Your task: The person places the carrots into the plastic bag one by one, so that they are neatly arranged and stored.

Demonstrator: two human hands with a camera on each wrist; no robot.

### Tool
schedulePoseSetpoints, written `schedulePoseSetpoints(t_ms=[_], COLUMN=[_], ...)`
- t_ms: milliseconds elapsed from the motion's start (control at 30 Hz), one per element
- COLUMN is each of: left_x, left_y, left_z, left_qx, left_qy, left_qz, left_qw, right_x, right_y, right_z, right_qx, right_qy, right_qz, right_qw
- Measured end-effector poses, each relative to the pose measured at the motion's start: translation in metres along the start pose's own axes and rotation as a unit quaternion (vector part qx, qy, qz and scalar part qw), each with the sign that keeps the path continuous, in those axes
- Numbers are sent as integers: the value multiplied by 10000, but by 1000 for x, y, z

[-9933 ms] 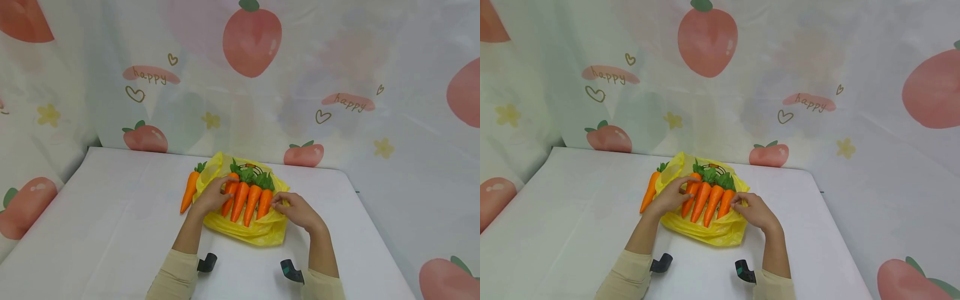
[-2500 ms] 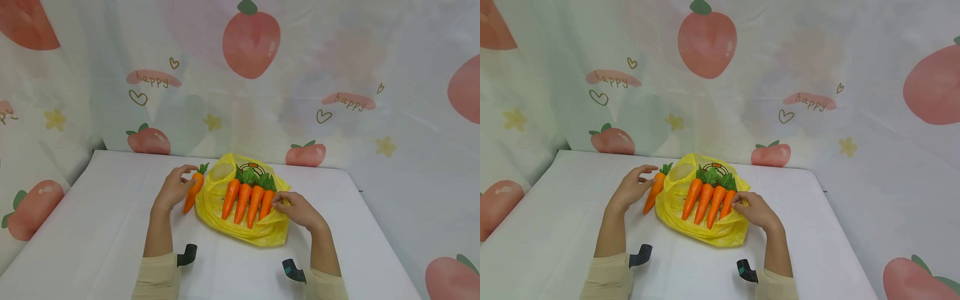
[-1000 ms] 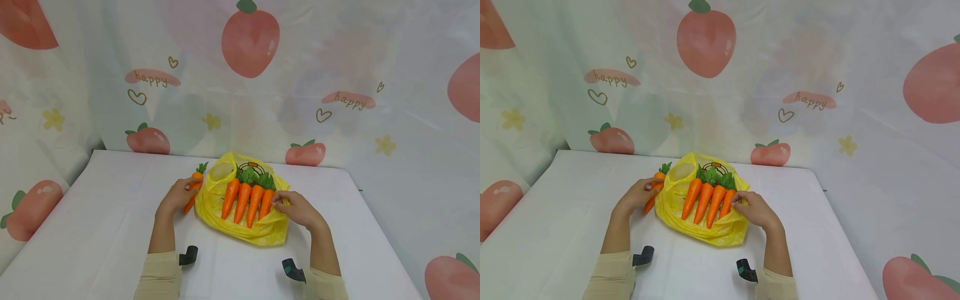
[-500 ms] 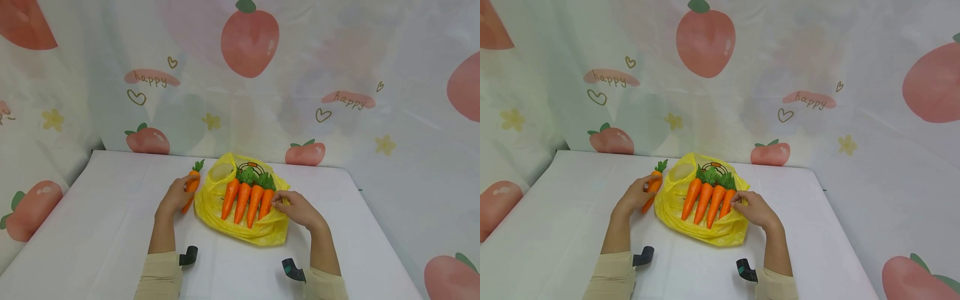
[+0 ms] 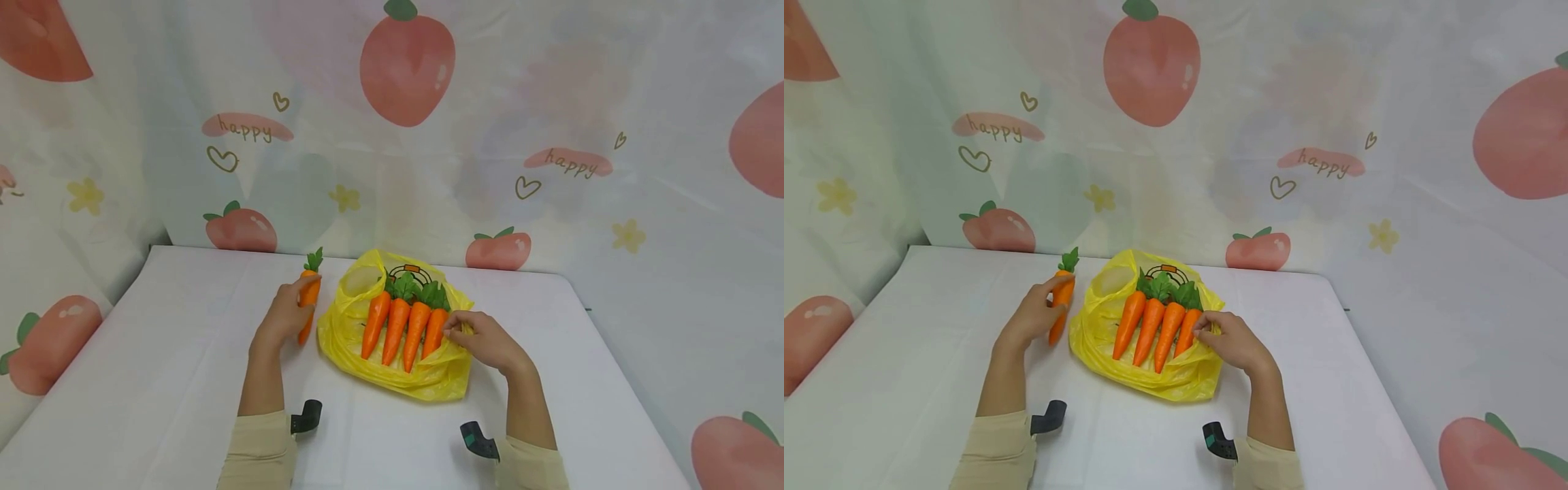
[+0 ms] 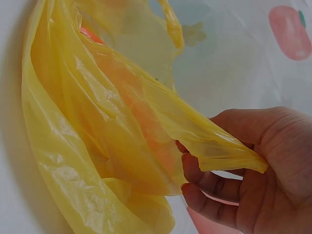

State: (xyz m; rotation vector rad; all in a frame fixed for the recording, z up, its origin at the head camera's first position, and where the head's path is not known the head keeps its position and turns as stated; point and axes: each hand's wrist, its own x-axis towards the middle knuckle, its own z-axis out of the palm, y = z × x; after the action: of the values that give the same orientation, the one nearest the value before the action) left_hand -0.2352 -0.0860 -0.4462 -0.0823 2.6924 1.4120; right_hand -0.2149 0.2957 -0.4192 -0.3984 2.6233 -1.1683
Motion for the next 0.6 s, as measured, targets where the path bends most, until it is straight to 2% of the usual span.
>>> schedulePoseSetpoints(t_ms=[333,600], left_x=[-9,-13], left_y=[14,23], left_z=[-11,-15], left_qx=[-92,-163], left_qy=[183,178], left_qz=[164,202], left_qw=[9997,9995], right_x=[-1,0], right_y=[-2,-1], right_z=[0,0], right_qx=[-13,-23], right_qy=[-3,3], right_qz=[-2,14], right_qw=[10000,10000])
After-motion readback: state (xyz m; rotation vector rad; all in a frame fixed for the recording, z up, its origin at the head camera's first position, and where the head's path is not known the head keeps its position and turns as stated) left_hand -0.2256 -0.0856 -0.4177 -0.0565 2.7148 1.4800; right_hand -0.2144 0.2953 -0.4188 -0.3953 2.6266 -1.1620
